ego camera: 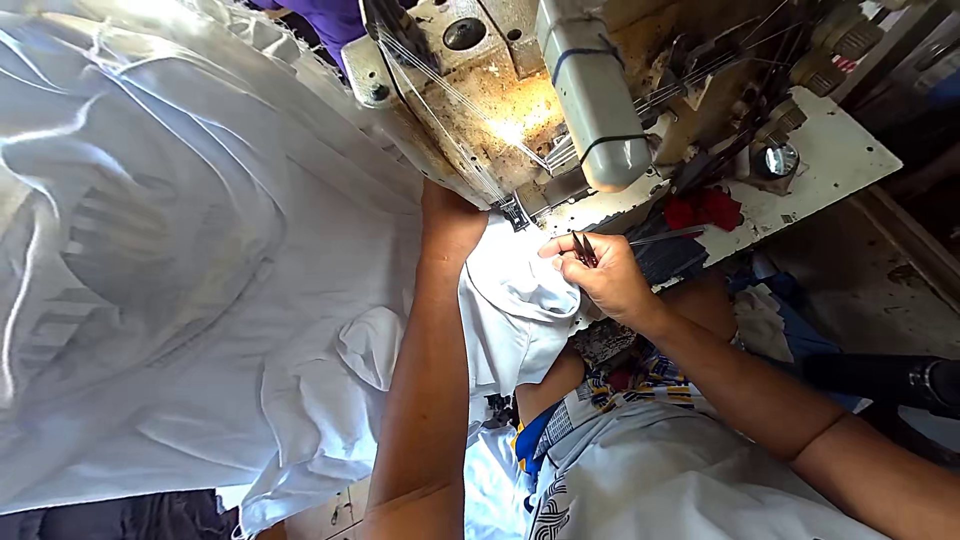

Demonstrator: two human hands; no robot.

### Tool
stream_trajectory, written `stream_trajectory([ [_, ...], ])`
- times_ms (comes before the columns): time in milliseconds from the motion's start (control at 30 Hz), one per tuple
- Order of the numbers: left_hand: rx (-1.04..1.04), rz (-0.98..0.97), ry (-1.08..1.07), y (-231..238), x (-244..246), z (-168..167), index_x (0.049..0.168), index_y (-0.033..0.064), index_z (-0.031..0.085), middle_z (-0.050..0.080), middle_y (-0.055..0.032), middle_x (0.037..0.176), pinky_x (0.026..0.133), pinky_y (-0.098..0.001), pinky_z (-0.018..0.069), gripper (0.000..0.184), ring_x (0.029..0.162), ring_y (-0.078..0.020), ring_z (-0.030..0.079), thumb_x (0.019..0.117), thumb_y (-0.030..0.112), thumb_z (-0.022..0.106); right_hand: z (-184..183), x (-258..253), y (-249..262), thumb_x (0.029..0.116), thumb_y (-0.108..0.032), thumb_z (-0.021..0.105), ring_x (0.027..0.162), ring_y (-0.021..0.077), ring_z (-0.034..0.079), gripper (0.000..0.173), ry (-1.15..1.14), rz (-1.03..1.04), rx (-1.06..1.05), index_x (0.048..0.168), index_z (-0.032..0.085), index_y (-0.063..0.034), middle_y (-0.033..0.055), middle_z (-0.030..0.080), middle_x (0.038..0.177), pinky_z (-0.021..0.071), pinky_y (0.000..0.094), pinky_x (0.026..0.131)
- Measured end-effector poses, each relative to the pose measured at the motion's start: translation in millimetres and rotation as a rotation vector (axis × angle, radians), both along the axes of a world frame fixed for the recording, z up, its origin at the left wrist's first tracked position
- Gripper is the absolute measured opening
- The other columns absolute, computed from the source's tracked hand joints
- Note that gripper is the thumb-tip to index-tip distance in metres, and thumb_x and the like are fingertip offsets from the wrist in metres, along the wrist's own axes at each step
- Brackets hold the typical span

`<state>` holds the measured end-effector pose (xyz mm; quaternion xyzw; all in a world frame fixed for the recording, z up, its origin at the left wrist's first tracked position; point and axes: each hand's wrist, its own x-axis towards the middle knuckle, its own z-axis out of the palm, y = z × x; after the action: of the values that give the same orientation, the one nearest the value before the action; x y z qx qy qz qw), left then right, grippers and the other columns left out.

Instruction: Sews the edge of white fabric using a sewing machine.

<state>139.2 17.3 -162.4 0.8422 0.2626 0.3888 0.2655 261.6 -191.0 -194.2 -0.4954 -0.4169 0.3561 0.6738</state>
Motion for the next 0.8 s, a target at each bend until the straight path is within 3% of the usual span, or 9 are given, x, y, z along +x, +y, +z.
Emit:
stream_trajectory([
  [100, 0.068, 0.039, 0.017, -2, 2, 1, 0.124, -0.0006, 0.062, 0.070, -0.0111, 0.118, 0.104, -0.0355, 0.0507, 0.055, 0.115, -0.0128, 0.065, 0.0772, 0.020, 0.083, 2, 0, -1, 0.0939, 0.001, 0.061, 0.047, 0.0100, 0.041, 0.021, -0.015, -0.002, -0.008, 0.110, 0.074, -0.0021, 0.0044, 0.051, 0.060, 0.0360, 0.0238, 0.042],
  [233, 0.123, 0.249, 0.061, -21, -8, 10, 0.125, 0.0054, 0.065, 0.064, -0.0150, 0.125, 0.101, -0.0437, 0.0536, 0.045, 0.117, -0.0234, 0.063, 0.0868, 0.026, 0.078, -2, 1, -2, 0.0957, 0.001, 0.060, 0.049, 0.0111, 0.043, 0.020, -0.019, 0.023, 0.010, 0.111, 0.073, -0.0019, 0.0060, 0.053, 0.064, 0.0379, 0.0241, 0.043],
  [300, 0.182, 0.279, 0.046, -64, -27, 16, 0.114, 0.0054, 0.066, 0.062, -0.0158, 0.117, 0.088, -0.0429, 0.0534, 0.026, 0.106, -0.0269, 0.061, 0.0954, 0.023, 0.070, -1, 1, -3, 0.0968, 0.000, 0.060, 0.051, 0.0108, 0.046, 0.017, -0.020, 0.035, 0.013, 0.109, 0.073, -0.0015, 0.0069, 0.058, 0.068, 0.0395, 0.0239, 0.044],
  [367, 0.260, 0.132, 0.071, -106, -44, 4, 0.098, 0.0071, 0.071, 0.064, -0.0121, 0.111, 0.088, -0.0424, 0.0531, 0.023, 0.103, -0.0253, 0.062, 0.0966, 0.030, 0.069, 1, 5, -2, 0.0979, -0.001, 0.060, 0.053, 0.0106, 0.050, 0.015, -0.027, 0.060, 0.025, 0.106, 0.073, -0.0010, 0.0077, 0.064, 0.073, 0.0421, 0.0240, 0.046],
  [500, 0.324, 0.043, 0.458, -159, -75, -38, 0.095, 0.0231, 0.077, 0.053, -0.0077, 0.148, 0.104, -0.0588, 0.0361, 0.046, 0.134, -0.0323, 0.047, 0.0934, 0.066, 0.060, 6, 13, -5, 0.1020, -0.004, 0.057, 0.052, 0.0098, 0.048, 0.016, -0.058, 0.139, 0.001, 0.105, 0.072, 0.0002, 0.0079, 0.064, 0.077, 0.0391, 0.0228, 0.045],
  [567, 0.326, 0.049, 0.473, -172, -91, -33, 0.086, 0.0197, 0.073, 0.053, -0.0093, 0.148, 0.106, -0.0609, 0.0344, 0.044, 0.137, -0.0336, 0.046, 0.0955, 0.061, 0.061, 8, 19, -3, 0.1035, -0.004, 0.054, 0.062, 0.0097, 0.056, 0.020, -0.197, 0.184, -0.008, 0.109, 0.073, -0.0009, 0.0066, 0.069, 0.085, 0.0468, 0.0250, 0.055],
  [600, 0.316, 0.036, 0.446, -177, -98, -24, 0.083, 0.0178, 0.072, 0.056, -0.0093, 0.146, 0.107, -0.0593, 0.0347, 0.042, 0.136, -0.0323, 0.048, 0.0961, 0.056, 0.063, 9, 24, -3, 0.1031, -0.004, 0.052, 0.075, 0.0094, 0.065, 0.023, -0.333, 0.205, -0.004, 0.112, 0.074, -0.0027, 0.0056, 0.073, 0.094, 0.0555, 0.0270, 0.069],
  [667, 0.274, -0.027, 0.356, -187, -105, -3, 0.080, 0.0145, 0.070, 0.060, -0.0087, 0.141, 0.108, -0.0529, 0.0385, 0.036, 0.132, -0.0288, 0.052, 0.0960, 0.047, 0.069, 8, 26, -8, 0.0954, 0.002, 0.055, 0.090, 0.0110, 0.067, 0.029, -0.667, 0.178, 0.058, 0.115, 0.075, -0.0073, 0.0043, 0.071, 0.103, 0.0583, 0.0310, 0.080],
  [800, 0.188, -0.207, 0.137, -195, -94, 15, 0.081, 0.0072, 0.065, 0.068, -0.0119, 0.124, 0.094, -0.0392, 0.0580, 0.026, 0.113, -0.0234, 0.066, 0.0951, 0.027, 0.073, 13, 22, -20, 0.0890, -0.007, 0.071, 0.082, 0.0154, 0.065, 0.026, -0.975, 0.137, 0.216, 0.111, 0.078, -0.0186, 0.0102, 0.061, 0.125, 0.0562, 0.0352, 0.060],
])
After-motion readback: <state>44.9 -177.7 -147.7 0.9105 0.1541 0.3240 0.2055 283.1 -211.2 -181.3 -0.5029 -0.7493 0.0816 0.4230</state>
